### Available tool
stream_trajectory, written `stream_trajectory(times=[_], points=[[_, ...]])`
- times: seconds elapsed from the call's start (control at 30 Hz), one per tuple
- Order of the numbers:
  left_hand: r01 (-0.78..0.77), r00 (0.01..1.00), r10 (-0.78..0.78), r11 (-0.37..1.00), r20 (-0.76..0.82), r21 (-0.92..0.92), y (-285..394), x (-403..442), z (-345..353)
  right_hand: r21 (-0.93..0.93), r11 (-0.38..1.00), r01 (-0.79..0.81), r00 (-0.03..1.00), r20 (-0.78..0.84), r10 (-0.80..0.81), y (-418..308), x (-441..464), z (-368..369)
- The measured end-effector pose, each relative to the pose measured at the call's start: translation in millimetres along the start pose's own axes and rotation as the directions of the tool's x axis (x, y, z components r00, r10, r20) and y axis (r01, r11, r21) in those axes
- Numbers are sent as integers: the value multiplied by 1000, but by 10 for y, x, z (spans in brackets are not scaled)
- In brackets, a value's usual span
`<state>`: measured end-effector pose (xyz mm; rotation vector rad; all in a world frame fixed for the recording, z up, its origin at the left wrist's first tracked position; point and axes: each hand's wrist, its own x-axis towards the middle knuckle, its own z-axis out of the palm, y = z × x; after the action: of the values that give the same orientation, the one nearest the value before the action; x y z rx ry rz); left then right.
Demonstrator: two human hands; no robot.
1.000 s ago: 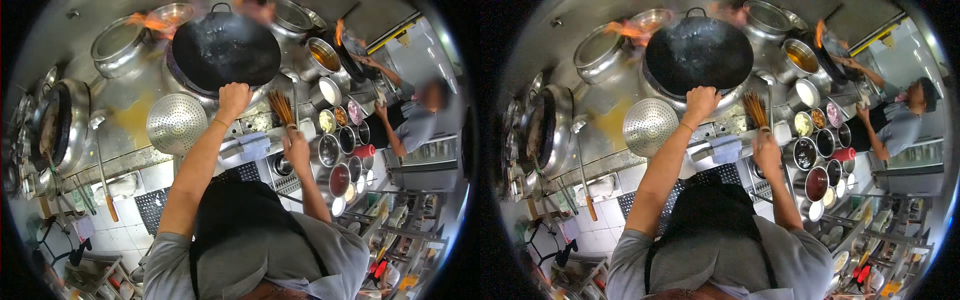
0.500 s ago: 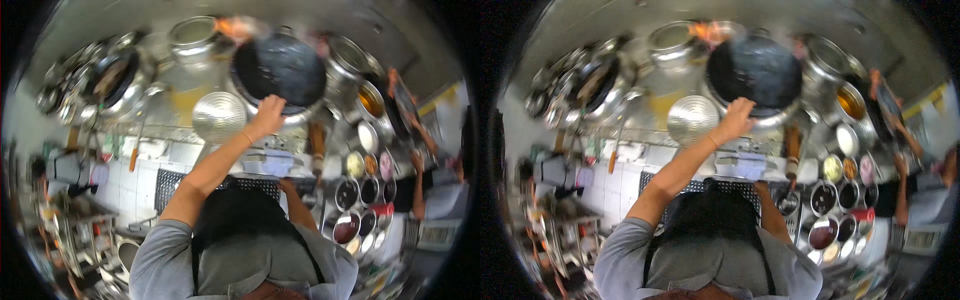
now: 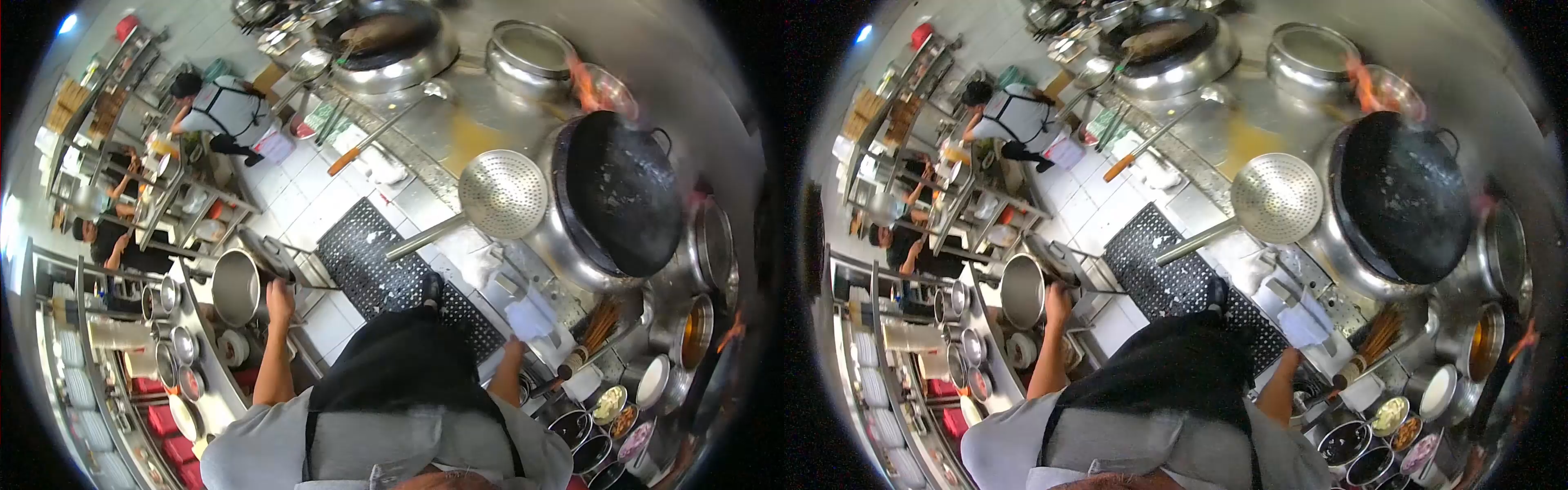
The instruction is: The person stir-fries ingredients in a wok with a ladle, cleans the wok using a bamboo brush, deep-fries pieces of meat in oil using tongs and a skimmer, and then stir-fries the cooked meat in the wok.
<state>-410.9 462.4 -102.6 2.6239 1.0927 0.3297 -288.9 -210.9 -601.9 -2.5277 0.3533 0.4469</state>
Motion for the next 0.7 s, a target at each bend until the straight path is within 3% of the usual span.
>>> stream_trajectory(times=[0.03, 0.13, 0.23, 0.27, 0.3, 0.33, 0.37, 0.4, 0.43, 0.47, 0.5, 0.53, 0.57, 0.6, 0.63, 0.67, 0.7], points=[[54, 998, -57, 996, 31, 75, -360, -287, 59, 13, 999, -45, 999, 12, 44, -194, -81, -151], [124, 911, -207, 962, 356, 242, -1088, -974, 249, -8, 997, -71, 997, 30, 71, -527, -195, -434], [19, 779, -268, 914, 567, 406, -1267, -1306, 467, -37, 998, -50, 998, 31, 52, -711, -254, -654], [23, 778, -267, 917, 568, 399, -1368, -1329, 572, -40, 998, -43, 998, 35, 44, -760, -277, -732], [-477, 567, -63, 788, 821, 390, -1674, -1322, 818, -47, 998, -30, 999, 40, 32, -780, -316, -796], [-852, 220, 12, 490, 975, 186, -1843, -1264, 972, -47, 999, -19, 999, 47, 22, -832, -339, -877], [-852, 218, 19, 492, 976, 181, -1846, -1201, 1002, -48, 999, -10, 998, 61, 13, -886, -381, -968], [-589, 330, -77, 762, 941, 269, -1811, -1132, 996, -46, 999, 1, 997, 80, 2, -951, -428, -1071], [-239, 391, -208, 918, 897, 317, -1785, -1046, 976, -39, 999, 11, 994, 108, -7, -1039, -493, -1181], [146, 392, -350, 937, 851, 318, -1790, -940, 990, -37, 999, 16, 990, 139, -11, -1123, -567, -1291], [145, 388, -342, 940, 856, 309, -1874, -797, 1020, -39, 999, 28, 985, 171, -21, -1212, -625, -1355], [-401, 490, 28, 895, 871, 197, -1996, -619, 1028, -66, 997, 35, 982, 188, -22, -1092, -584, -1207], [-830, 378, 399, 545, 835, 116, -2053, -435, 1064, -116, 991, 65, 978, 205, -41, -797, -522, -897], [-832, 377, 414, 545, 829, 106, -2052, -287, 1121, -185, 975, 122, 971, 228, -79, -471, -457, -552], [-573, 574, 351, 817, 740, 58, -2066, -153, 1170, -281, 931, 234, 956, 240, -168, -344, -473, -301], [-240, 724, 209, 970, 658, -44, -2091, -40, 1202, -392, 779, 490, 872, 241, -427, -402, -501, -264], [119, 800, 12, 977, 600, -178, -2129, 26, 1222, -525, 543, 655, 722, 225, -654, -1013, -747, -576]])
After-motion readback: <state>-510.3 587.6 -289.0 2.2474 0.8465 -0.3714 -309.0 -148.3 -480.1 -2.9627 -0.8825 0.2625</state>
